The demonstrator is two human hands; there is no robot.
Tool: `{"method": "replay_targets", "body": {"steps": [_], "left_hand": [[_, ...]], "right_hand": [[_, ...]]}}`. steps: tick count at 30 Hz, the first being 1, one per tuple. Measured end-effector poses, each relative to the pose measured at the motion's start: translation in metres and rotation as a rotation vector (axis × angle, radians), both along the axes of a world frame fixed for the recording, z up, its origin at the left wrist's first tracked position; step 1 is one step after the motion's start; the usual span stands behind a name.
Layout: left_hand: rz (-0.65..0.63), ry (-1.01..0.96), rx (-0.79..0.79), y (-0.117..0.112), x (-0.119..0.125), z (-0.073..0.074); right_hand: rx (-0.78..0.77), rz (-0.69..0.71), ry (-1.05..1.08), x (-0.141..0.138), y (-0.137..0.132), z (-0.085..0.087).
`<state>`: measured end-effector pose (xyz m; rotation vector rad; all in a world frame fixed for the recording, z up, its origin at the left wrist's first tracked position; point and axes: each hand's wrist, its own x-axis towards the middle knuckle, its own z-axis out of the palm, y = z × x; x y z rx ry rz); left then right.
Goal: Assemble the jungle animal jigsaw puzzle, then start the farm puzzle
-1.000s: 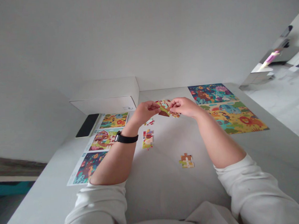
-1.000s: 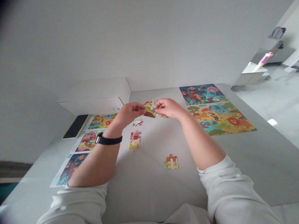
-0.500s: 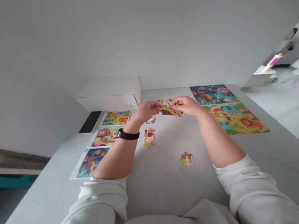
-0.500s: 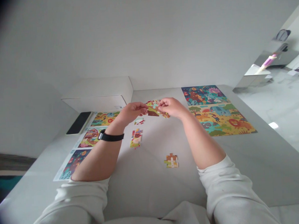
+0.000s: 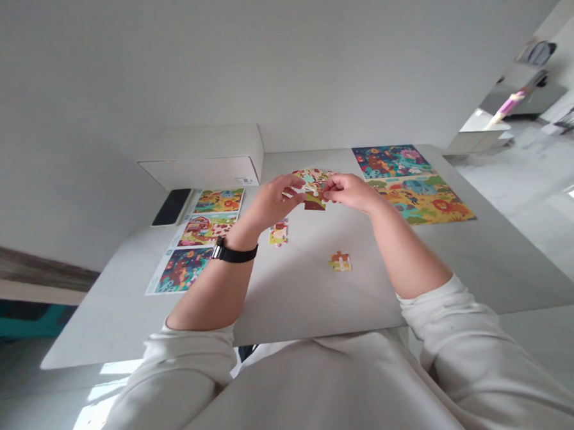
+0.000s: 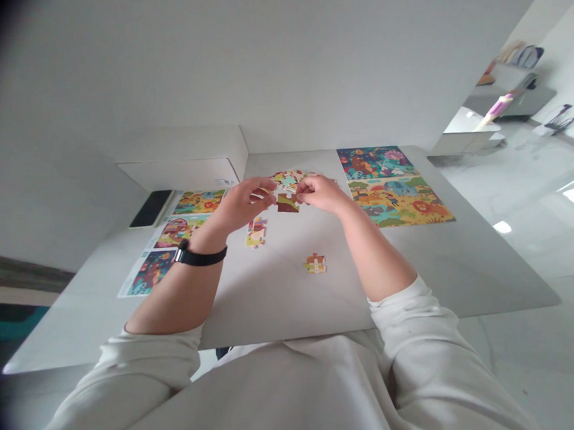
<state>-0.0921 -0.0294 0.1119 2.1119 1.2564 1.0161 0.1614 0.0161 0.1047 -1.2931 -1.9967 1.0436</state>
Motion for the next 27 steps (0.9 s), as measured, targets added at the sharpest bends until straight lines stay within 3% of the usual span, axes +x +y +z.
{"method": "replay_targets", "body": {"steps": [5,10,13,16,23,27], "left_hand": [[-0.091,0.136,0.087,-0.056,-0.001,-0.007],[-0.264,0.278,0.165,-0.096,0.01,-0.043],[-0.3,0.255,0.19,-0.101,0.02,-0.061],[-0.3,0.224,0.184,-0.099,0.026,-0.07],[-0.355,0.214,0.169,-0.095,0.025,-0.075],[-0.392,0.24,0.149,-0.094,0.021,-0.077]], "right_hand": [[-0.016,0.042,-0.049,0.01,-0.042,-0.017],[-0.135,0.117,0.0,0.016,-0.08,-0.039],[-0.232,0.131,0.087,0.015,-0.09,-0.047],[-0.295,0.106,0.132,0.012,-0.094,-0.051],[-0.309,0.127,0.06,0.018,-0.093,-0.054],[-0.181,0.093,-0.047,0.033,-0.088,-0.054]]}}
